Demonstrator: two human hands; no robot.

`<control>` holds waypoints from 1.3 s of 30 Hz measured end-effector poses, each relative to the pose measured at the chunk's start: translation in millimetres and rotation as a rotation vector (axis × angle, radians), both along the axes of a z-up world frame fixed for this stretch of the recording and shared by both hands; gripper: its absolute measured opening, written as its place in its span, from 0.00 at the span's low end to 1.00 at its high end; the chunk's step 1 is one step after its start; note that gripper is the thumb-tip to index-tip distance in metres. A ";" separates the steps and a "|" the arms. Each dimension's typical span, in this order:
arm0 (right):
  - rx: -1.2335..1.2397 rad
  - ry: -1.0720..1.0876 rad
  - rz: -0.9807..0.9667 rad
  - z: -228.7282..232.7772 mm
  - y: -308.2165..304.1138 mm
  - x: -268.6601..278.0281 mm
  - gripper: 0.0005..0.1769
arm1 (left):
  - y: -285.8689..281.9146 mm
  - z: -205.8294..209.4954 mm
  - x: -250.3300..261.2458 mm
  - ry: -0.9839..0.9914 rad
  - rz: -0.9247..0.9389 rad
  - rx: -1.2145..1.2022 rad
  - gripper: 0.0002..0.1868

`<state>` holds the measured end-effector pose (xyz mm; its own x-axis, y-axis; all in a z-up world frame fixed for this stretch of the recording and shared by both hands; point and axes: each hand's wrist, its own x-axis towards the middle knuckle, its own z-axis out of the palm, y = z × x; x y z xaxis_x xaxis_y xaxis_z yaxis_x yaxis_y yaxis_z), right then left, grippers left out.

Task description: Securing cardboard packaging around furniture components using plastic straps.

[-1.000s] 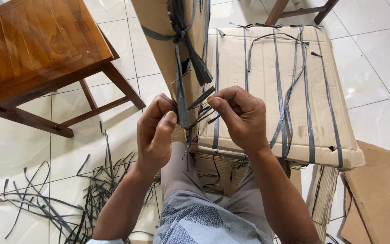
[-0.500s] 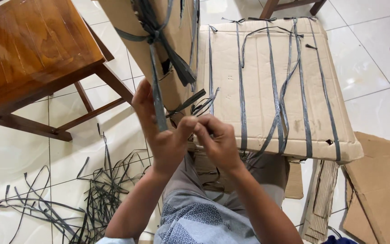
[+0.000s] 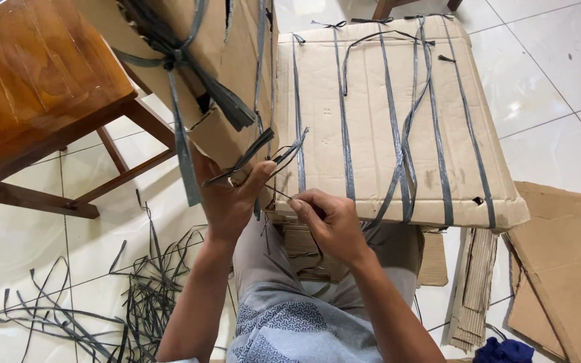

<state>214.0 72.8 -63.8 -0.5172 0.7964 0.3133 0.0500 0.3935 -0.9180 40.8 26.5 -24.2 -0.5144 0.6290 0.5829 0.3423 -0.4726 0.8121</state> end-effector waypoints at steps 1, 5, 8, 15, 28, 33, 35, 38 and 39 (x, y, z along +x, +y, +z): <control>-0.002 0.000 -0.003 2.5 0.7 5.0 0.08 | -0.3 -9.1 -1.6 0.000 -0.003 -0.002 0.39; 0.018 -0.066 -0.091 -6.6 10.5 27.7 0.07 | -0.1 -43.6 -2.0 0.018 0.071 -0.082 0.42; 0.024 -0.069 -0.273 -17.8 21.0 48.5 0.06 | 0.0 -59.5 1.2 -0.031 0.068 -0.070 0.43; 0.345 -0.194 -0.745 -26.9 53.8 102.8 0.05 | -6.3 -74.0 16.4 -0.039 0.069 -0.049 0.48; 0.302 -0.376 -0.768 -57.3 74.0 127.4 0.11 | -43.2 -115.2 45.1 -0.019 0.125 -0.234 0.47; -0.061 0.280 -0.627 -44.3 66.9 129.7 0.06 | -57.8 -127.0 72.8 -0.226 0.148 -0.389 0.43; -0.092 0.335 -0.629 -50.2 53.6 122.1 0.05 | -66.9 -148.7 84.7 -0.220 0.218 -0.390 0.34; -0.110 0.423 -0.618 -61.3 35.0 106.4 0.04 | -74.4 -164.0 108.2 -0.224 0.233 -0.370 0.20; -0.105 0.456 -0.611 -66.4 27.5 100.3 0.03 | -77.3 -166.7 116.7 -0.232 0.176 -0.356 0.13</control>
<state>314.2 100.3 -130.2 0.1864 0.9365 0.2971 -0.1613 0.3275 -0.9310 157.5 -50.8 -190.9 -0.7229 0.6604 0.2032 0.1825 -0.1012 0.9780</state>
